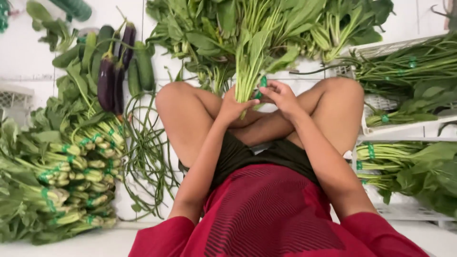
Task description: The person gathers bunches of green leafy vegetables by hand, wraps green tape around the stems, cuts the tape with scissors, and places the bundled vegetables into a white plastic crate.
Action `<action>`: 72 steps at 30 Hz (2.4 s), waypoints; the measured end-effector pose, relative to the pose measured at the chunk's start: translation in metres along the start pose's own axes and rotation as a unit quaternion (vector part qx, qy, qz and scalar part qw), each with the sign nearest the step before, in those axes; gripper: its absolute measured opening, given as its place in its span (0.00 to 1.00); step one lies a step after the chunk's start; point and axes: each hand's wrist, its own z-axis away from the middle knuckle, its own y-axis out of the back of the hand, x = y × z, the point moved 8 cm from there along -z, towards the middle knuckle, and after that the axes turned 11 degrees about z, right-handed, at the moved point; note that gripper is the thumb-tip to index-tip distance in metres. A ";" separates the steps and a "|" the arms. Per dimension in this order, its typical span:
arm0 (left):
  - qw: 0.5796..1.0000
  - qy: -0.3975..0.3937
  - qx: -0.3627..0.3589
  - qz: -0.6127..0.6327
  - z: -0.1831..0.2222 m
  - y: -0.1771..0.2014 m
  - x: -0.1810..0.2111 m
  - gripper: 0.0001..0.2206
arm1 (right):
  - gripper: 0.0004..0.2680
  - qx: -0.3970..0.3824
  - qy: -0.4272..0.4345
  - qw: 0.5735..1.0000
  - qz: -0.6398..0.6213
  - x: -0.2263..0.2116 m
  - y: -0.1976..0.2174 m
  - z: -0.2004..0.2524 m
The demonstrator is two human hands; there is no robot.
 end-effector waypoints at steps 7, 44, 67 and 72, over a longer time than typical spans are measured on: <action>0.983 0.024 0.067 0.171 -0.007 0.032 -0.025 0.26 | 0.08 0.019 -0.002 0.997 0.073 0.001 -0.008 -0.022; 0.983 -0.070 -0.105 0.134 0.004 -0.002 -0.014 0.25 | 0.16 0.122 0.285 0.936 0.167 -0.050 -0.010 0.043; 0.989 -0.055 -0.022 0.136 -0.003 0.012 -0.020 0.22 | 0.09 0.233 0.298 0.865 0.331 -0.024 -0.016 0.052; 0.994 -0.019 0.037 0.098 -0.010 0.025 -0.033 0.30 | 0.06 0.235 0.361 0.832 0.349 -0.038 -0.020 0.058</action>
